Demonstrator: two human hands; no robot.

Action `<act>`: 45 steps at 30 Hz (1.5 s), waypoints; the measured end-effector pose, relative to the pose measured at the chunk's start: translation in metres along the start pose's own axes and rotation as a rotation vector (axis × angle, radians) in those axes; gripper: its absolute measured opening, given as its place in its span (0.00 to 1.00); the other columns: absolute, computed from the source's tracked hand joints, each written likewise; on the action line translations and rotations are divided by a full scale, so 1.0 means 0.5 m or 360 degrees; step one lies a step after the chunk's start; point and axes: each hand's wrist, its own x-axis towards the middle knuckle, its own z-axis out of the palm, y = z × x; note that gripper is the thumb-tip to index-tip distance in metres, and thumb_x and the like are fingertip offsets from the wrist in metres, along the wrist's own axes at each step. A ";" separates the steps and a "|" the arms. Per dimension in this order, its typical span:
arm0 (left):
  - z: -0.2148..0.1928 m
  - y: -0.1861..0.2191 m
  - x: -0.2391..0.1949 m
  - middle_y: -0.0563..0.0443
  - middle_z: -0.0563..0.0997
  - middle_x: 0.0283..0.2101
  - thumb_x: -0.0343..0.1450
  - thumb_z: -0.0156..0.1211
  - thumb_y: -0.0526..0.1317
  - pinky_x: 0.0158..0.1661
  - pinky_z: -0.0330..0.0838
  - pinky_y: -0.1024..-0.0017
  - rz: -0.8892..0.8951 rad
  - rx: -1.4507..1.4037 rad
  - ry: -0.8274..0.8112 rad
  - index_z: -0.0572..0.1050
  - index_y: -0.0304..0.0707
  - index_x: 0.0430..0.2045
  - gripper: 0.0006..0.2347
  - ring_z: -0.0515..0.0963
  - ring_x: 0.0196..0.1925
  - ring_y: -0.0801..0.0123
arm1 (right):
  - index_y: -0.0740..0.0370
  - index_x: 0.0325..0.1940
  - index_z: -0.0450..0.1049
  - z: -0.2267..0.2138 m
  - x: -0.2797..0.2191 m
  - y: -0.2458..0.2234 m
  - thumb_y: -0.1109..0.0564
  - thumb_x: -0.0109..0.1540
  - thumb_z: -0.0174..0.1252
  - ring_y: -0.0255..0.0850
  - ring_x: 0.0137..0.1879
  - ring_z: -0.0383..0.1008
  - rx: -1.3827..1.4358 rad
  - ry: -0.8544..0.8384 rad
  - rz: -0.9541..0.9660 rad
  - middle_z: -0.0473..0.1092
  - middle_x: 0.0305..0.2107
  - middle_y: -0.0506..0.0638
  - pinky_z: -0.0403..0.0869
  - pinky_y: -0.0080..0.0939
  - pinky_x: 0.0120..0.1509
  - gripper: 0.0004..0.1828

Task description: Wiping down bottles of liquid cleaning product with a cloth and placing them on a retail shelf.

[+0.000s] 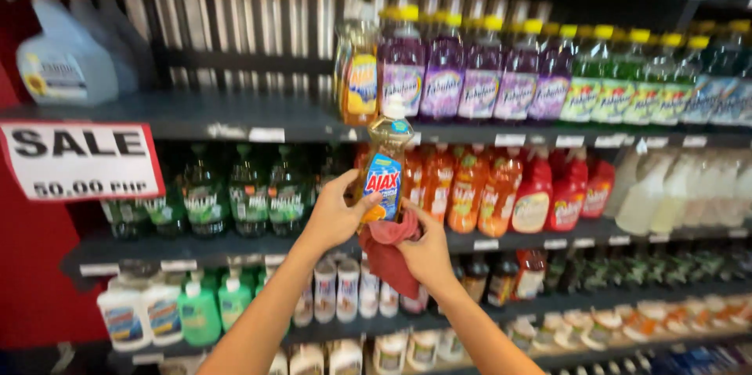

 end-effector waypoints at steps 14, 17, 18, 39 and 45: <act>-0.060 -0.028 0.333 0.43 0.81 0.33 0.64 0.76 0.44 0.43 0.77 0.62 0.0181 0.0244 0.0304 0.82 0.36 0.35 0.14 0.84 0.39 0.52 | 0.59 0.60 0.78 0.109 0.324 -0.055 0.73 0.48 0.62 0.41 0.52 0.73 0.0240 0.0242 -0.0367 0.77 0.46 0.57 0.74 0.40 0.60 0.35; -0.072 -0.046 0.377 0.47 0.83 0.32 0.62 0.78 0.44 0.40 0.78 0.65 0.0136 0.0252 0.0335 0.82 0.38 0.35 0.14 0.85 0.37 0.58 | 0.56 0.58 0.80 0.129 0.372 -0.044 0.73 0.44 0.62 0.38 0.49 0.75 0.0240 0.0264 -0.0360 0.78 0.43 0.54 0.75 0.38 0.57 0.37; -0.073 -0.057 0.391 0.46 0.83 0.32 0.62 0.78 0.43 0.39 0.79 0.66 0.0118 0.0250 0.0343 0.82 0.37 0.35 0.15 0.85 0.36 0.57 | 0.53 0.56 0.81 0.133 0.384 -0.038 0.73 0.43 0.62 0.38 0.49 0.77 0.0249 0.0284 -0.0326 0.79 0.42 0.54 0.76 0.39 0.56 0.38; -0.100 -0.076 0.395 0.47 0.82 0.23 0.59 0.78 0.54 0.37 0.75 0.62 -0.0146 0.0728 0.0231 0.81 0.39 0.24 0.18 0.85 0.34 0.52 | 0.39 0.44 0.80 0.156 0.387 -0.062 0.54 0.50 0.70 0.47 0.41 0.83 -0.0184 0.0510 -0.0038 0.78 0.28 0.47 0.78 0.44 0.49 0.18; -0.100 -0.072 0.381 0.47 0.80 0.19 0.61 0.75 0.54 0.33 0.73 0.65 -0.0067 0.0763 0.0203 0.80 0.41 0.19 0.16 0.83 0.29 0.54 | 0.40 0.44 0.81 0.152 0.374 -0.066 0.50 0.49 0.73 0.49 0.45 0.82 -0.0126 0.0463 0.0045 0.79 0.30 0.50 0.76 0.48 0.52 0.19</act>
